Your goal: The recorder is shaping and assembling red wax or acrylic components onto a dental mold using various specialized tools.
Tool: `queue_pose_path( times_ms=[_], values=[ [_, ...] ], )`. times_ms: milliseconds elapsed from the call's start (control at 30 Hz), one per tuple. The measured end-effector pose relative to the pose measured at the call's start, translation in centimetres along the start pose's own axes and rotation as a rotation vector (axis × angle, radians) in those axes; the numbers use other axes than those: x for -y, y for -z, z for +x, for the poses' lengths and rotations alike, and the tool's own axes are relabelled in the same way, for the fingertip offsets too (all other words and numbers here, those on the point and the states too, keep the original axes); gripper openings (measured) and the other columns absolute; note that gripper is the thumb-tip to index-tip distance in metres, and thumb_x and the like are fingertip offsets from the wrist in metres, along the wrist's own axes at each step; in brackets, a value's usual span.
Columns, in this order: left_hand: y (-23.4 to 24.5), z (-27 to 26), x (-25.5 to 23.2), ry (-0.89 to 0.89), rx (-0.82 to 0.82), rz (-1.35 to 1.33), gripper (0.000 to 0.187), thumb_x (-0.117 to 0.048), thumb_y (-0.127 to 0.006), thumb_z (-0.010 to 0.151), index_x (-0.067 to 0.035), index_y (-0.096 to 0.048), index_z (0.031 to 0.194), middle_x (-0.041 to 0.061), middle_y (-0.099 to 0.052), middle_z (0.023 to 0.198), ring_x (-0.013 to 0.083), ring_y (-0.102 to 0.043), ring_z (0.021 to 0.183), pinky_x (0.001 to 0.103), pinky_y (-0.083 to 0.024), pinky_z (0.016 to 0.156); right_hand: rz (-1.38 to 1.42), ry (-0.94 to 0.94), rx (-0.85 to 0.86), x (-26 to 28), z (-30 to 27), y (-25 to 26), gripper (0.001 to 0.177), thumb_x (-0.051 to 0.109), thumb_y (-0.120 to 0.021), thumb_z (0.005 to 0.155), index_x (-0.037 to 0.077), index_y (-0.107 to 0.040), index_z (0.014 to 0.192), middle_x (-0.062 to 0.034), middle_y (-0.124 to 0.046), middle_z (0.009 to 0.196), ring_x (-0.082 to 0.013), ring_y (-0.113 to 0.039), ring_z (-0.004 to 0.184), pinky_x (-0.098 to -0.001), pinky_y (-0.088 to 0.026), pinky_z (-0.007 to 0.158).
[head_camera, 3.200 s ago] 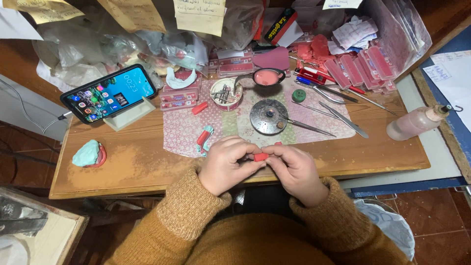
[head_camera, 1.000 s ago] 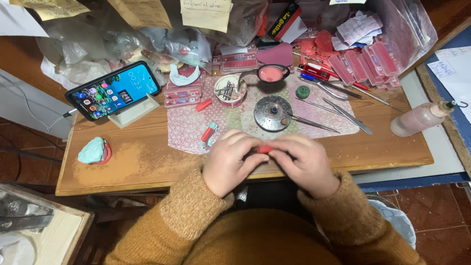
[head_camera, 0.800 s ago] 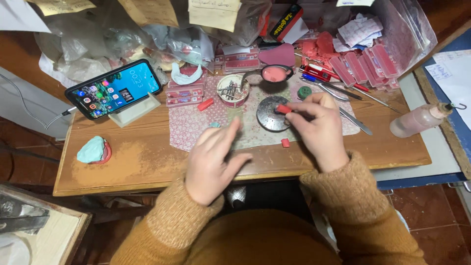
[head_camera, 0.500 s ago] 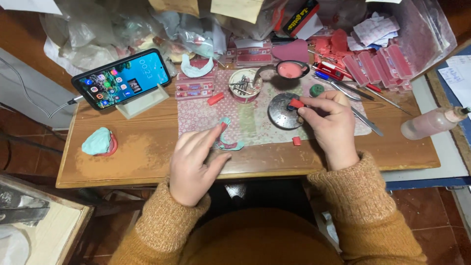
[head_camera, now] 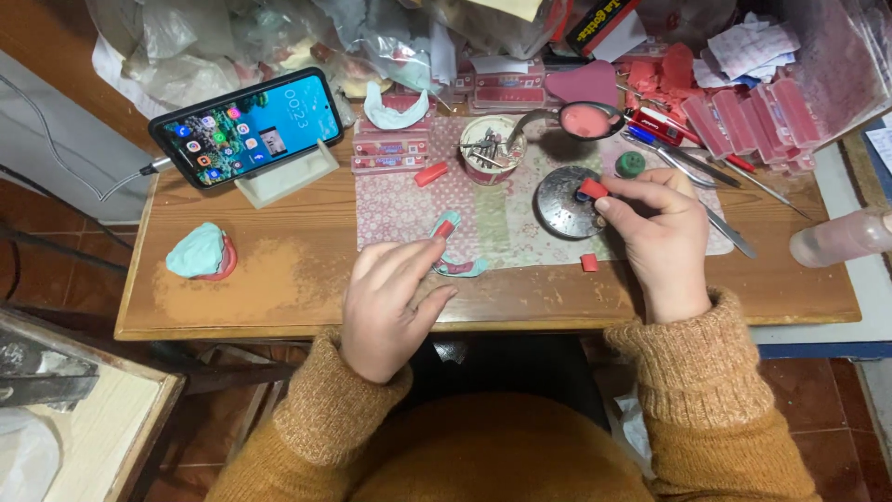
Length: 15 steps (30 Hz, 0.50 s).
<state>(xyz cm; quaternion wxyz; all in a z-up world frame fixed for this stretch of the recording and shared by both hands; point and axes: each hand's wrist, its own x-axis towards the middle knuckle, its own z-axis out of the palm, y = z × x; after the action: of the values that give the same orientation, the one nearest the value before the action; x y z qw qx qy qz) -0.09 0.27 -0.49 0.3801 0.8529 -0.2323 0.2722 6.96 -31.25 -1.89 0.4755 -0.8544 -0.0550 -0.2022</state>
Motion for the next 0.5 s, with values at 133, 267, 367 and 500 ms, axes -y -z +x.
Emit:
queue_pose_path(
  times_ms=[133, 267, 367, 500],
  values=[
    [0.0, -0.1, 0.1, -0.004, -0.012, -0.001, 0.051, -0.011, -0.085, 0.078, -0.001, -0.067, 0.125, 0.013, -0.072, 0.119, 0.0329, -0.063, 0.109, 0.042, -0.05, 0.097, 0.041, -0.01, 0.018, -0.5, -0.1, 0.1, 0.03, 0.004, -0.086, 0.086, 0.006, -0.079, 0.115, -0.0004, -0.059, 0.107, -0.0123, -0.056, 0.101, -0.0234, -0.047, 0.089],
    [0.0, -0.3, 0.3, -0.002, -0.012, -0.013, 0.051, -0.012, -0.085, 0.079, -0.001, -0.068, 0.126, 0.012, -0.071, 0.121, 0.0328, -0.063, 0.109, 0.042, -0.051, 0.097, 0.069, 0.053, 0.017, -0.8, -0.3, 0.1, 0.028, 0.003, -0.086, 0.088, 0.005, -0.078, 0.116, -0.0008, -0.06, 0.107, -0.0128, -0.057, 0.103, -0.0242, -0.047, 0.091],
    [0.1, -0.4, 0.3, 0.008, 0.002, -0.02, 0.051, -0.013, -0.085, 0.079, -0.002, -0.068, 0.126, 0.012, -0.07, 0.121, 0.0325, -0.063, 0.109, 0.042, -0.052, 0.096, 0.007, 0.114, -0.008, 0.5, -1.4, 0.0, 0.026, 0.002, -0.086, 0.092, 0.004, -0.078, 0.116, -0.0029, -0.061, 0.105, -0.0139, -0.058, 0.102, -0.0246, -0.048, 0.09],
    [-0.2, -0.6, 0.6, 0.011, 0.006, -0.012, 0.047, -0.014, -0.084, 0.079, -0.006, -0.069, 0.123, 0.01, -0.068, 0.113, 0.0325, -0.062, 0.105, 0.042, -0.052, 0.094, -0.126, 0.328, 0.133, 5.6, -3.9, -2.7, 0.019, 0.007, -0.085, 0.088, 0.005, -0.079, 0.105, -0.0068, -0.065, 0.095, -0.019, -0.062, 0.091, -0.0293, -0.05, 0.082]
  ],
)
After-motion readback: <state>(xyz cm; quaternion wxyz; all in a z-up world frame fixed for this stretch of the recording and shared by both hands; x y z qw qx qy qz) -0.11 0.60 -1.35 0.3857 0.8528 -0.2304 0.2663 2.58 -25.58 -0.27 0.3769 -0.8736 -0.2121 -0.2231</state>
